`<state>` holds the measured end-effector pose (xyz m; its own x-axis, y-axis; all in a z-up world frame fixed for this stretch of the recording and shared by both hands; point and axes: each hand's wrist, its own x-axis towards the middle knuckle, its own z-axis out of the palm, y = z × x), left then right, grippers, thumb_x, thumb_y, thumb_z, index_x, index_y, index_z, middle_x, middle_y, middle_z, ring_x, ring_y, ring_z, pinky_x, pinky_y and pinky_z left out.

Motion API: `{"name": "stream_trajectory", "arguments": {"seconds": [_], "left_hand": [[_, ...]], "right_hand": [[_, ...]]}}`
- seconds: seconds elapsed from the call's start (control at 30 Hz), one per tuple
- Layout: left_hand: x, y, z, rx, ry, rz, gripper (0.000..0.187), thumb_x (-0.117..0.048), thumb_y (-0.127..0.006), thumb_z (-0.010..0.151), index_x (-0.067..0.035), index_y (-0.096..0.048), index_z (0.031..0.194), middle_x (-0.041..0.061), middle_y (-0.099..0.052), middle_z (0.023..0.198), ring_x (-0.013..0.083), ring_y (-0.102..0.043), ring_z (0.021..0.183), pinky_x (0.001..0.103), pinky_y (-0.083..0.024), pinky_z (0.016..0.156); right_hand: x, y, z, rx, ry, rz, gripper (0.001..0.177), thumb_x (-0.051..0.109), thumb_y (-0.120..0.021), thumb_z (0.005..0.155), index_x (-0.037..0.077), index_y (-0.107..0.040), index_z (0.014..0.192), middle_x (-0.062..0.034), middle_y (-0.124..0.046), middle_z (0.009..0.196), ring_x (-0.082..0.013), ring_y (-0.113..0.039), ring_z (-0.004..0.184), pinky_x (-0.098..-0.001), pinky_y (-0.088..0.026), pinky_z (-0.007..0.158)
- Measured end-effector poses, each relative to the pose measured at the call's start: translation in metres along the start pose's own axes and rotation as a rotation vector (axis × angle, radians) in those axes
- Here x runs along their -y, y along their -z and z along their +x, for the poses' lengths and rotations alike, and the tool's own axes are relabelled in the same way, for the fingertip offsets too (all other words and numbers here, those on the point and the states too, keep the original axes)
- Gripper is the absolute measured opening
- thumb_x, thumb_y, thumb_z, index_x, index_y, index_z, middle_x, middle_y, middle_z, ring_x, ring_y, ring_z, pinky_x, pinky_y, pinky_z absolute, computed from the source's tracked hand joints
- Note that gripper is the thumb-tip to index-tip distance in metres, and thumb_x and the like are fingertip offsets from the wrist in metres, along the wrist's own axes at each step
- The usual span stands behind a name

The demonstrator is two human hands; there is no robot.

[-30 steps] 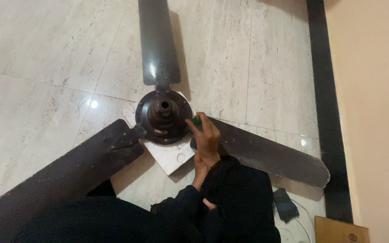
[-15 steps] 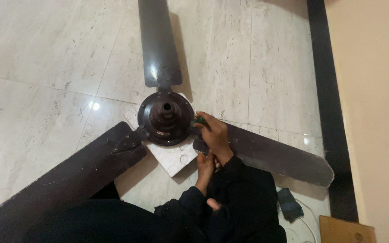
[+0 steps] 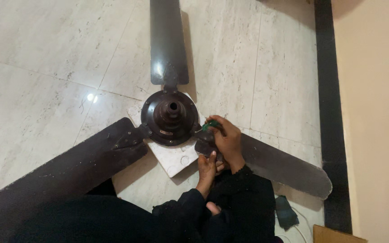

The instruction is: The person uses a screwdriver to loosen and remove the central cap of a ceiling fan lying on the floor. They then unscrew and remove the central hub, exposing the internal motor components.

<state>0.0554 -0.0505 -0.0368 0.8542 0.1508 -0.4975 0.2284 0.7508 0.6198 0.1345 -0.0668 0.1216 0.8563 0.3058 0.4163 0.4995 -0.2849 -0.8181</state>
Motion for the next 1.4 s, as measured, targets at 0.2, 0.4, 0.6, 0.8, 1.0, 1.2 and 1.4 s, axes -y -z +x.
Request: {"name": "stream_trajectory", "arguments": {"seconds": [0.2, 0.4, 0.6, 0.8, 1.0, 1.2, 1.4], "left_hand": [[0.011, 0.01, 0.007, 0.126, -0.083, -0.018, 0.028, -0.023, -0.059, 0.11, 0.002, -0.048, 0.103, 0.006, -0.055, 0.068, 0.0114, -0.051, 0.049, 0.024, -0.038, 0.039], [0.015, 0.008, 0.011, 0.05, -0.045, -0.005, 0.027, -0.025, -0.059, 0.104, -0.006, -0.039, 0.101, 0.007, -0.056, 0.066, 0.0117, -0.051, 0.047, 0.026, -0.038, 0.038], [0.015, 0.008, 0.011, 0.099, -0.067, -0.025, 0.03, -0.029, -0.058, 0.104, -0.003, -0.045, 0.101, 0.009, -0.062, 0.07, 0.0109, -0.056, 0.05, 0.024, -0.042, 0.041], [0.02, 0.011, 0.015, 0.076, -0.07, 0.031, 0.034, -0.032, -0.06, 0.105, -0.003, -0.041, 0.099, 0.009, -0.059, 0.067, 0.0112, -0.052, 0.048, 0.024, -0.038, 0.038], [0.018, 0.009, 0.014, 0.072, -0.075, 0.012, 0.033, -0.029, -0.059, 0.104, -0.005, -0.037, 0.099, 0.006, -0.056, 0.067, 0.0099, -0.05, 0.048, 0.023, -0.036, 0.036], [0.021, 0.009, 0.016, 0.018, -0.048, 0.067, 0.034, -0.029, -0.06, 0.103, -0.005, -0.037, 0.099, 0.008, -0.057, 0.066, 0.0118, -0.053, 0.049, 0.024, -0.039, 0.037], [0.035, 0.013, 0.024, 0.031, -0.084, -0.015, 0.035, -0.032, -0.063, 0.101, -0.007, -0.039, 0.105, 0.002, -0.05, 0.065, 0.0113, -0.051, 0.049, 0.026, -0.045, 0.041]], "right_hand": [[-0.012, -0.012, 0.002, 0.053, 0.069, 0.043, 0.04, -0.017, -0.058, 0.091, 0.002, -0.065, 0.126, -0.0127, -0.075, 0.117, -0.0216, -0.076, 0.109, -0.0306, -0.065, 0.093], [-0.005, -0.011, 0.005, 0.111, 0.138, -0.017, 0.043, -0.02, -0.059, 0.09, 0.003, -0.065, 0.127, -0.014, -0.073, 0.12, -0.0222, -0.074, 0.11, -0.0311, -0.064, 0.09], [-0.002, -0.011, 0.008, 0.12, 0.134, -0.057, 0.048, -0.021, -0.056, 0.089, 0.004, -0.065, 0.129, -0.0138, -0.073, 0.12, -0.0225, -0.074, 0.11, -0.0319, -0.065, 0.09], [-0.005, -0.012, 0.008, 0.097, 0.156, -0.043, 0.046, -0.02, -0.057, 0.091, 0.005, -0.066, 0.128, -0.0138, -0.072, 0.122, -0.0233, -0.075, 0.11, -0.0311, -0.065, 0.09], [0.003, -0.012, 0.012, 0.129, 0.123, -0.079, 0.048, -0.02, -0.058, 0.088, 0.005, -0.066, 0.129, -0.0137, -0.072, 0.122, -0.0231, -0.075, 0.107, -0.0299, -0.065, 0.086], [0.014, -0.003, 0.021, 0.247, 0.017, 0.037, 0.056, -0.026, -0.048, 0.079, -0.001, -0.062, 0.127, -0.0166, -0.061, 0.139, -0.0243, -0.071, 0.112, -0.0312, -0.064, 0.088], [0.004, -0.008, 0.041, 0.384, 0.126, -0.084, 0.041, -0.024, -0.052, 0.081, -0.002, -0.063, 0.114, -0.0111, -0.07, 0.116, -0.0224, -0.074, 0.108, -0.0315, -0.064, 0.093]]}}
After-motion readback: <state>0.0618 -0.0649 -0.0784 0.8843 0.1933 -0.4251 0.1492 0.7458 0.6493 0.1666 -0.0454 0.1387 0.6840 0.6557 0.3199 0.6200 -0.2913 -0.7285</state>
